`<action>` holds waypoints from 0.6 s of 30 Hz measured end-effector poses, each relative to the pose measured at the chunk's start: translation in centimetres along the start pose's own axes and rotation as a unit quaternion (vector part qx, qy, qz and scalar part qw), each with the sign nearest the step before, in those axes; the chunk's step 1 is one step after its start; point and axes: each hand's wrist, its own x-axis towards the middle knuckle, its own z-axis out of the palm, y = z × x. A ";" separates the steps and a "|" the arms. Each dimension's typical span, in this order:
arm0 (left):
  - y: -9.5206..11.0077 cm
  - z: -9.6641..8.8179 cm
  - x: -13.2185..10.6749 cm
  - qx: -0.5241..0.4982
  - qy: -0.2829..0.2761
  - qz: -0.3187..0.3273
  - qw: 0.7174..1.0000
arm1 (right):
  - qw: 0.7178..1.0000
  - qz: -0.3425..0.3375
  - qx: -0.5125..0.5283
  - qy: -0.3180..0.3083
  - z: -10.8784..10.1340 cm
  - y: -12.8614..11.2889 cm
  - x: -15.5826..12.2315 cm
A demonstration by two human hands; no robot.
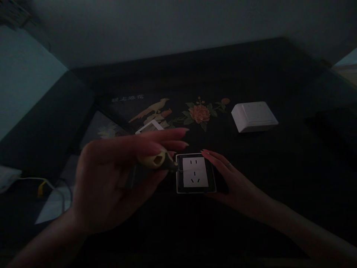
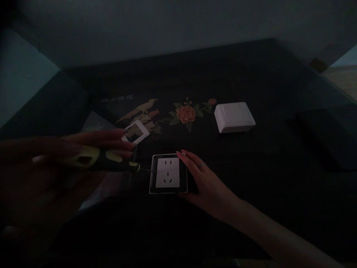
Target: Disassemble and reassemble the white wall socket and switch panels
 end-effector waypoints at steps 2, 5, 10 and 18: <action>-0.3 -0.3 -0.1 0.040 0.008 0.020 0.999 | 1.000 -0.002 -0.005 0.002 0.0 0.0 0.0; -1.2 -0.8 -0.3 0.073 0.029 0.084 0.993 | 1.000 -0.012 -0.006 0.008 0.1 0.2 -0.1; -1.1 -0.6 -0.6 0.069 0.059 0.082 0.992 | 1.000 -0.012 -0.009 0.008 0.0 0.1 0.0; 0.2 -1.0 0.3 0.024 -0.007 0.062 0.998 | 1.000 -0.009 0.000 0.003 0.1 0.2 0.1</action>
